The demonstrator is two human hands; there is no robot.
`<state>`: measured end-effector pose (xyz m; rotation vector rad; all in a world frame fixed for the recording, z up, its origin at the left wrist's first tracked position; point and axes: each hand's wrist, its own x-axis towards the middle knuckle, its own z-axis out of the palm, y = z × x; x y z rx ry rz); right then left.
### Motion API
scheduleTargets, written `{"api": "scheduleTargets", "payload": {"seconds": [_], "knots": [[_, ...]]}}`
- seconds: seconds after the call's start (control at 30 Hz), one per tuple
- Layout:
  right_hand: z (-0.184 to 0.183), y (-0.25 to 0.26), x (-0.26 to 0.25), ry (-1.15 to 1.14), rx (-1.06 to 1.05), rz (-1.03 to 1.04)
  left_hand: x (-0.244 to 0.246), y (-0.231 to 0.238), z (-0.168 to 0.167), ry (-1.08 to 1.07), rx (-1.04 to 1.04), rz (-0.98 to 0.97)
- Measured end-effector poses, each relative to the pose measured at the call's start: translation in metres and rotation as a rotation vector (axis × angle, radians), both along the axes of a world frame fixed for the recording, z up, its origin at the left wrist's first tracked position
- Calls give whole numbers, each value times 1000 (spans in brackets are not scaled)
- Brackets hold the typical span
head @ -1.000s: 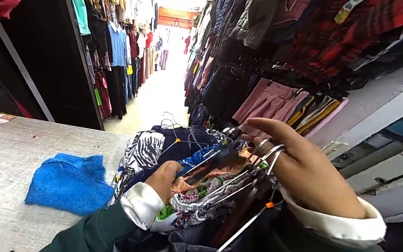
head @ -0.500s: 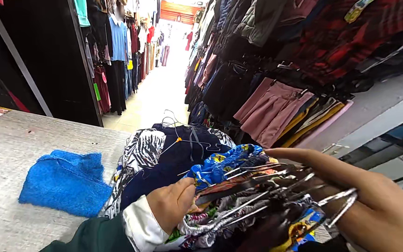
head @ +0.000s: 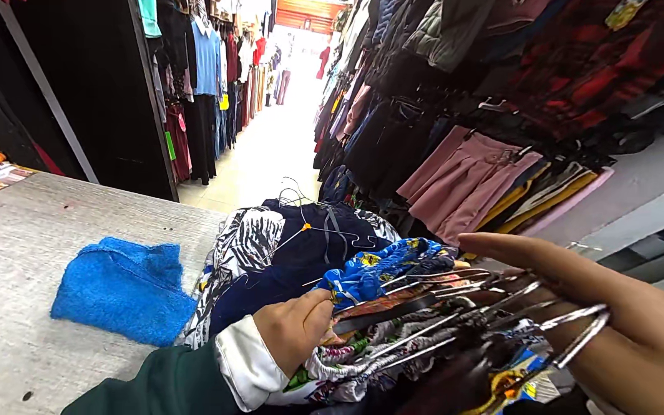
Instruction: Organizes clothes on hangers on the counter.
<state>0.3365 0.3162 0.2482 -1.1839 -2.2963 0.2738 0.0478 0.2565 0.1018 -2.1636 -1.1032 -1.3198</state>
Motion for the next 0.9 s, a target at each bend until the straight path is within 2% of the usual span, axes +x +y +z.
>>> {"api": "scheduleTargets", "payload": {"seconds": [0.13, 0.23, 0.3, 0.43, 0.53, 0.63, 0.73, 0.83, 0.9], "knots": [[-1, 1, -3, 22, 17, -8, -3, 2, -2, -22, -45, -44], [-1, -1, -8, 86, 0, -29, -10, 1, 3, -107, -288, -123], [3, -4, -11, 104, 31, -23, -15, 2, 12, -202, -471, -78], [21, -20, -30, 8, 228, -104, -33, 13, 35, -331, -815, 74], [19, -15, -37, -12, 297, -211, -45, 23, 35, -388, -930, 147], [4, -1, -52, 72, 270, -292, -50, 25, 32, -474, -925, 110], [-11, 22, -79, 272, 330, -168, -55, 23, 38, -419, -854, 95], [-29, 40, -105, 446, 79, 35, -71, 17, 48, -462, -692, 102], [-43, 51, -119, 451, -38, 93, -83, 1, 64, -529, -593, 92]]}}
